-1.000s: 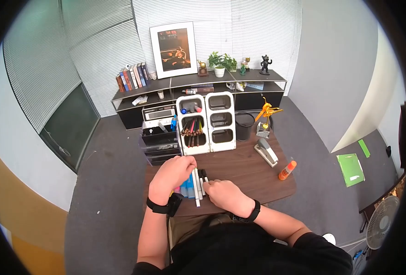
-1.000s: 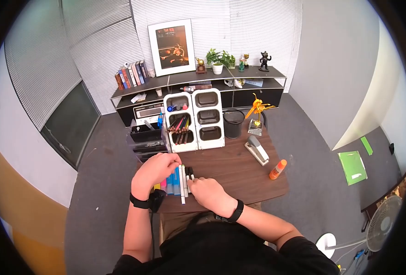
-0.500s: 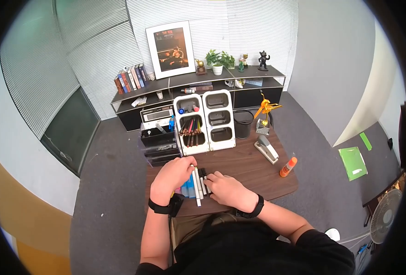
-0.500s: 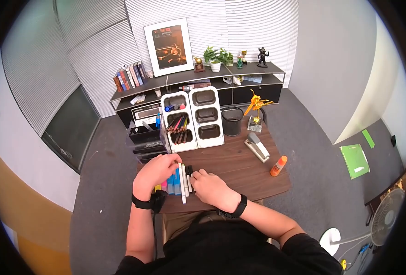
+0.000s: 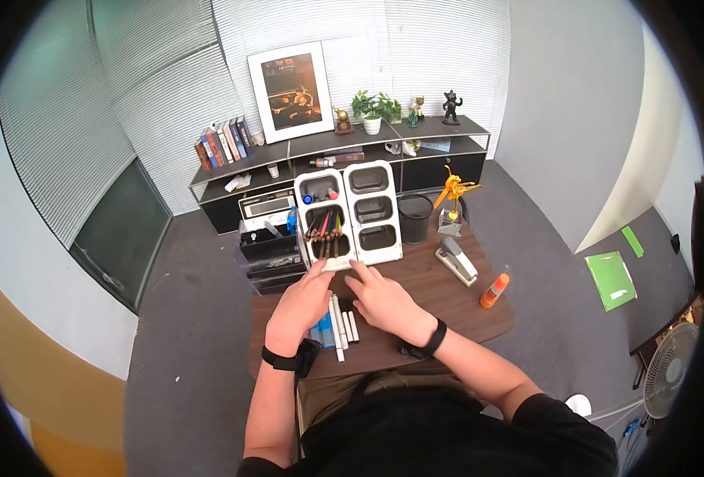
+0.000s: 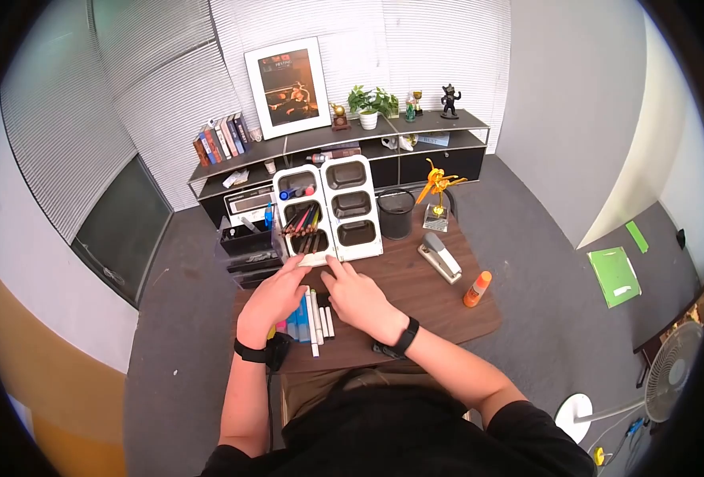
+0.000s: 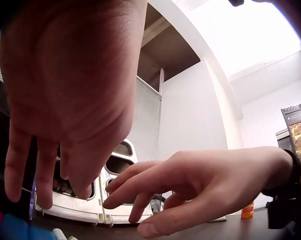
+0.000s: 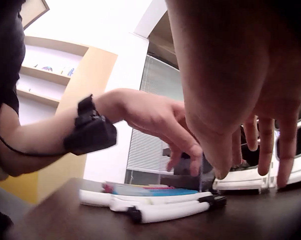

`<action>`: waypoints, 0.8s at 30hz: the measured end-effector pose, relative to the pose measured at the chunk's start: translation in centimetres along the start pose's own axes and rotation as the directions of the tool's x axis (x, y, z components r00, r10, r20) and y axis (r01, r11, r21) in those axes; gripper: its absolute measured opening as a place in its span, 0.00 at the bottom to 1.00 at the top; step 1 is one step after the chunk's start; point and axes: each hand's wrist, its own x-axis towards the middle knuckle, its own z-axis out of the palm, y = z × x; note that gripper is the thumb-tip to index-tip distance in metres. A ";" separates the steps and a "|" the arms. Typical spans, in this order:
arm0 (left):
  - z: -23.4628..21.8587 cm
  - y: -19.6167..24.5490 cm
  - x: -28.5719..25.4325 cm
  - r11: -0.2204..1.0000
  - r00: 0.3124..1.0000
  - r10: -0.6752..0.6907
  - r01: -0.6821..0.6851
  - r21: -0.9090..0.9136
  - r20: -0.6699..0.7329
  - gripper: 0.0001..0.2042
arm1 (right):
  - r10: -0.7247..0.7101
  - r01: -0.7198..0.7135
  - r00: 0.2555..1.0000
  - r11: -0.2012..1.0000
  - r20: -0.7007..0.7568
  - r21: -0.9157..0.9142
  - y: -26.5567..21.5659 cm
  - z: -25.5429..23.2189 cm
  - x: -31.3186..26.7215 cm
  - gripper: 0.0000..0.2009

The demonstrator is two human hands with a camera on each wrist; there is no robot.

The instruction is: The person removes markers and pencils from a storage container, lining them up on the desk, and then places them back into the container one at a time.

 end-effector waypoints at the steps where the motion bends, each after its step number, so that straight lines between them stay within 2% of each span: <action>1: 0.2 -0.3 -0.1 1.000 1.000 -0.003 0.003 0.021 0.020 0.19 | -0.023 0.019 0.997 0.998 -0.071 -0.058 0.6 0.5 0.7 0.24; 2: -0.1 -0.3 0.0 0.999 0.999 -0.007 0.005 0.044 0.040 0.19 | -0.051 0.034 0.988 0.992 -0.142 -0.118 1.4 1.0 1.5 0.23; 6: -1.0 0.1 0.1 1.000 0.993 -0.025 0.027 -0.015 0.113 0.14 | -0.134 0.117 0.983 0.984 -0.123 -0.137 3.3 3.0 4.5 0.26; 7: -1.0 0.2 0.0 1.000 0.998 -0.013 0.015 -0.025 0.069 0.13 | -0.146 0.130 0.984 0.980 -0.103 -0.149 3.1 2.8 4.7 0.25; 11: -1.7 0.5 -0.2 0.999 0.997 -0.014 0.017 -0.044 0.071 0.13 | -0.180 0.165 0.980 0.974 -0.089 -0.154 3.9 3.7 5.4 0.23; 14: -1.9 0.5 -0.4 0.998 0.999 -0.024 0.027 -0.058 0.044 0.13 | -0.166 0.155 0.979 0.983 -0.122 -0.097 4.1 3.5 5.4 0.21; 16: -1.8 0.2 -0.4 0.998 0.998 -0.020 0.023 -0.059 0.053 0.12 | -0.143 0.154 0.965 0.987 -0.219 0.033 3.8 2.6 5.0 0.17; 17: -1.9 0.3 -0.4 0.998 0.998 -0.025 0.028 -0.064 0.051 0.12 | -0.147 0.158 0.966 0.987 -0.212 0.033 3.5 2.0 4.8 0.17; 19: -2.0 0.4 -0.4 0.997 0.997 -0.046 0.050 -0.054 0.068 0.12 | -0.131 0.171 0.936 0.980 -0.326 0.097 2.8 0.4 4.2 0.13; 20: -2.0 0.2 -0.3 0.997 0.996 -0.051 0.055 -0.057 0.069 0.12 | -0.133 0.173 0.938 0.980 -0.320 0.099 2.4 -0.4 3.8 0.13; 24: -2.2 0.3 -0.3 0.998 0.997 -0.040 0.043 -0.052 0.062 0.12 | -0.013 0.088 0.916 0.982 -0.400 0.169 0.9 -2.8 2.1 0.12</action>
